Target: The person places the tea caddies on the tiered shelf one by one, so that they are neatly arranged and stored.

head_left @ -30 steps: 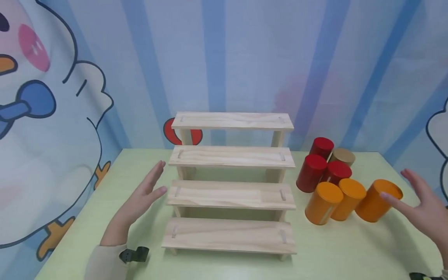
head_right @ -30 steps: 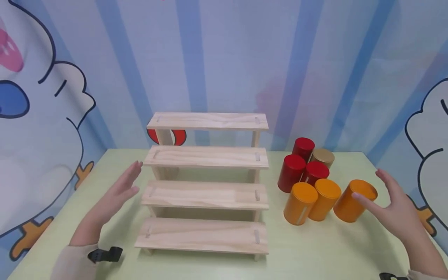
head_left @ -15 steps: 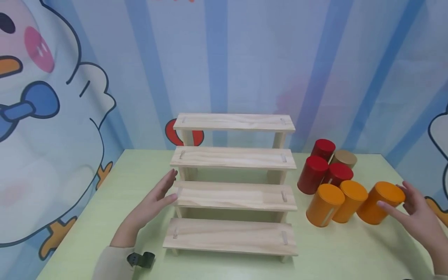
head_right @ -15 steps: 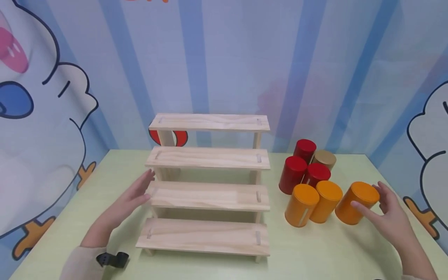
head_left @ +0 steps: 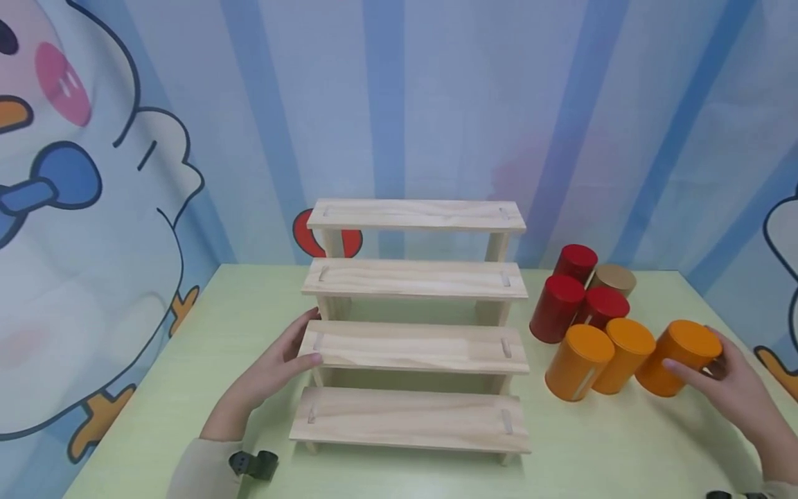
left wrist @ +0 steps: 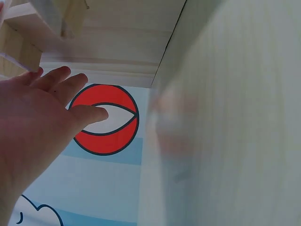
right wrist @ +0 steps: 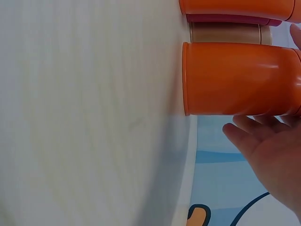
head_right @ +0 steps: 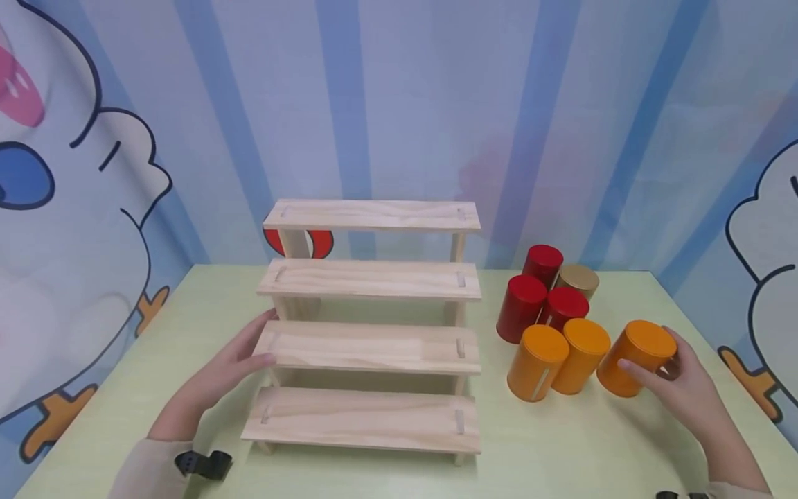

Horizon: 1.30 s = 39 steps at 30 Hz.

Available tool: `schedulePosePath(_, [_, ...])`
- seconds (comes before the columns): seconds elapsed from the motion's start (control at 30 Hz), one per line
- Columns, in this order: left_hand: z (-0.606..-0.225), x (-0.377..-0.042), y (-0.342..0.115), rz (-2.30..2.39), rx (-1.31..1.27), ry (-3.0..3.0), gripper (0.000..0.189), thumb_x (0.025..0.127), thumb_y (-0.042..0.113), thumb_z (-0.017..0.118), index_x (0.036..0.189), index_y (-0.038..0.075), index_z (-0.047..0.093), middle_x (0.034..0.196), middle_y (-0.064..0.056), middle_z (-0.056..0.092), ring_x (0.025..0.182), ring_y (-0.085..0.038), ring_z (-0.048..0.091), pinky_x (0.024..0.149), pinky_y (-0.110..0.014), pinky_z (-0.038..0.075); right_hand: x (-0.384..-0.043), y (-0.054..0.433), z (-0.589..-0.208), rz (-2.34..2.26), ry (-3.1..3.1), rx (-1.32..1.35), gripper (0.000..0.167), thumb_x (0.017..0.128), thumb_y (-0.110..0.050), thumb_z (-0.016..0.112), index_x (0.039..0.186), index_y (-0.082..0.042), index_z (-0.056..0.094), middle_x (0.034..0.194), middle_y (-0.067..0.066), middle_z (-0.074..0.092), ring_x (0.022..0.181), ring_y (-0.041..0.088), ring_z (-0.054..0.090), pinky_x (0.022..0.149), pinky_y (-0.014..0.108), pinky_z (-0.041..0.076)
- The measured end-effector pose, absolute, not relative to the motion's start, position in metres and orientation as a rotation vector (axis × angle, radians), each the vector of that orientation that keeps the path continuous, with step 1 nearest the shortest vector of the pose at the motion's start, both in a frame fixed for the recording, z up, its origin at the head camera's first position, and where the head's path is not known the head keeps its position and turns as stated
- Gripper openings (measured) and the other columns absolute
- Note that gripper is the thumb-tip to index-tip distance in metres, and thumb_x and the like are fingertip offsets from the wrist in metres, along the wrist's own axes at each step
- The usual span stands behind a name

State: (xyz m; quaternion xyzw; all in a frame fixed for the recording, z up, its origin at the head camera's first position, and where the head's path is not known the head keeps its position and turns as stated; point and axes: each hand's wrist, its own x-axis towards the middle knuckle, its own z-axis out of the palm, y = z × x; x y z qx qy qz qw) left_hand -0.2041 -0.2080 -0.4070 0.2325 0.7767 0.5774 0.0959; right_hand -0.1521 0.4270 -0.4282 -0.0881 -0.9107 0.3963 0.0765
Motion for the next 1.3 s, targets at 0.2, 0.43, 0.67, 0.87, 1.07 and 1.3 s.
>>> schedulePosePath(0.2, [-0.408,-0.204,-0.206,1.733,0.659,2.294,0.075,0.097,0.017,0.055,0.155,0.012,0.009,0.159,-0.021,0.01,0.143,-0.043,0.016,0.109,-0.061,0.024,-0.157,0.433,-0.433,1.167,-2.768,-0.295,0.09,0.093,-0.044,0.058,0.151,0.004,0.008,0.142,0.038,0.025,0.119,0.055,0.033,0.088,0.071,0.036])
schedulePosePath(0.43, [-0.409,-0.203,-0.206,1.75,0.642,2.283,0.073,0.097,0.016,0.054,0.155,0.013,0.01,0.157,-0.023,0.015,0.141,-0.044,0.021,0.108,-0.062,0.025,-0.159,0.435,-0.432,1.217,-2.811,-0.395,0.096,0.092,-0.051,0.055,0.149,0.009,0.007,0.143,0.042,0.021,0.121,0.059,0.03,0.089,0.072,0.034])
schedulePosePath(0.67, [-0.408,-0.205,-0.206,1.748,0.642,2.289,0.072,0.097,0.017,0.054,0.155,0.014,0.011,0.156,-0.022,0.017,0.141,-0.044,0.023,0.108,-0.063,0.025,-0.154,0.425,-0.423,1.252,-2.8,-0.452,0.095,0.093,-0.051,0.054,0.149,0.009,0.007,0.145,0.042,0.02,0.124,0.059,0.028,0.092,0.073,0.032])
schedulePosePath(0.87, [-0.409,-0.205,-0.205,1.746,0.642,2.291,0.072,0.096,0.017,0.054,0.155,0.014,0.012,0.156,-0.022,0.019,0.14,-0.044,0.023,0.107,-0.064,0.025,-0.153,0.425,-0.421,1.271,-2.801,-0.473,0.098,0.091,-0.052,0.056,0.149,0.01,0.007,0.145,0.043,0.019,0.124,0.06,0.027,0.091,0.073,0.032])
schedulePosePath(1.07, [-0.411,-0.204,-0.206,1.761,0.647,2.271,0.071,0.097,0.016,0.053,0.155,0.015,0.012,0.155,-0.022,0.02,0.14,-0.043,0.024,0.107,-0.063,0.025,-0.152,0.419,-0.406,1.194,-2.808,-0.395,0.093,0.093,-0.048,0.056,0.148,0.011,0.01,0.141,0.044,0.025,0.12,0.06,0.031,0.087,0.072,0.035])
schedulePosePath(1.3, [-0.411,-0.203,-0.206,1.765,0.637,2.266,0.071,0.097,0.016,0.053,0.155,0.014,0.012,0.156,-0.022,0.02,0.139,-0.043,0.025,0.107,-0.064,0.025,-0.146,0.417,-0.382,1.128,-2.768,-0.351,0.086,0.095,-0.04,0.056,0.147,0.012,0.012,0.137,0.045,0.027,0.115,0.061,0.032,0.085,0.073,0.034])
